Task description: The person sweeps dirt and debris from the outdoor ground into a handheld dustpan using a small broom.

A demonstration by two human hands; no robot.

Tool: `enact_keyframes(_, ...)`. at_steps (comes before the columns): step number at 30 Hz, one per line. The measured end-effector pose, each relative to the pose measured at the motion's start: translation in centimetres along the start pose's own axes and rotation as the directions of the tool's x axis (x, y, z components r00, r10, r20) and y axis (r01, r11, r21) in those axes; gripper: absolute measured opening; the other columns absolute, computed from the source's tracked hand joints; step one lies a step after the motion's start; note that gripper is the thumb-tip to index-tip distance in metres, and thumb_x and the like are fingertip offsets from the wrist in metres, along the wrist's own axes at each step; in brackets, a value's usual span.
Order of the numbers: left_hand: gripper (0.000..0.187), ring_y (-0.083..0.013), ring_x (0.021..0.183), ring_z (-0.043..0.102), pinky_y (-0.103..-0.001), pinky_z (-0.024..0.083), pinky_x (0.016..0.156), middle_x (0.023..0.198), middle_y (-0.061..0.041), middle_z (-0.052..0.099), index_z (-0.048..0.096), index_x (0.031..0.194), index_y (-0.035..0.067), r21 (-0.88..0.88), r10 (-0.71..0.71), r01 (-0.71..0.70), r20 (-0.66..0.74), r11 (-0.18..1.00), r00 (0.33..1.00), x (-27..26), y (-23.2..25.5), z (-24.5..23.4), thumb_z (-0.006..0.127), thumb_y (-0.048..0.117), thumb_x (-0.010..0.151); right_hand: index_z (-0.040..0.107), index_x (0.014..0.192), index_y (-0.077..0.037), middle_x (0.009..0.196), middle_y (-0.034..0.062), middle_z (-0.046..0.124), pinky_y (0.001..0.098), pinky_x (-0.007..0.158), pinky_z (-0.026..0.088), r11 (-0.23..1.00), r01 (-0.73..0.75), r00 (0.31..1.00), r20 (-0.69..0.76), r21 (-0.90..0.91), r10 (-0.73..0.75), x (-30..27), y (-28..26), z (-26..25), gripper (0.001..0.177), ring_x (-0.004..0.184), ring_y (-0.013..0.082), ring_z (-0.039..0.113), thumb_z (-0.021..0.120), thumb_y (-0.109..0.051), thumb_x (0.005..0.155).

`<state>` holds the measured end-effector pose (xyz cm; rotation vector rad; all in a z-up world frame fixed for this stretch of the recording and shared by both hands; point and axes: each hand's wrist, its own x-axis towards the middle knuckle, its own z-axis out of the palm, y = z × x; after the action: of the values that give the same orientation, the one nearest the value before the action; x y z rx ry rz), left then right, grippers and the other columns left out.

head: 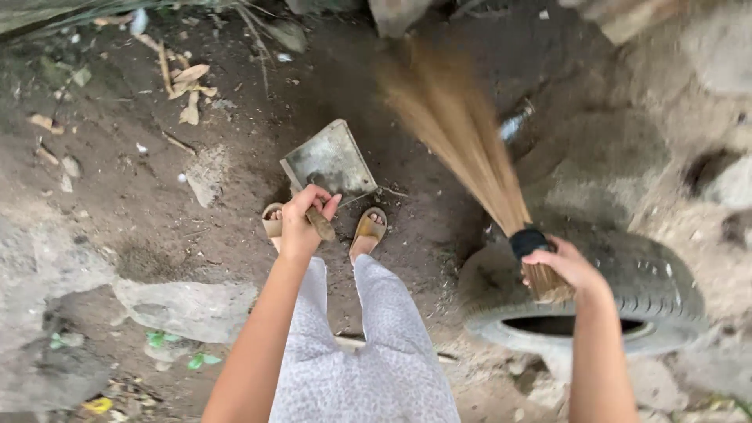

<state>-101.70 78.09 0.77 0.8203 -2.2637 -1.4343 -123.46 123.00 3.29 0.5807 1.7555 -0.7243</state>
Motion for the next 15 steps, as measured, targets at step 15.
enact_keyframes(15, 0.017, -0.0092, 0.058, 0.047, -0.026, 0.039, 0.055, 0.063, -0.002, 0.051, 0.065, 0.088, 0.003, 0.048, -0.251, 0.291, -0.387, 0.955, 0.887, -9.6, -4.2, -13.0, 0.082, 0.002, 0.090, 0.056, 0.130, -0.001, 0.113, 0.0135, 0.068, 0.0371, 0.094, 0.054, 0.908, 0.331, 0.915, 0.325, -0.259, -0.241, 5.1, -2.9, 41.7, 0.073, 0.107, 0.0274, 0.067, 0.081, -0.021, 0.064)
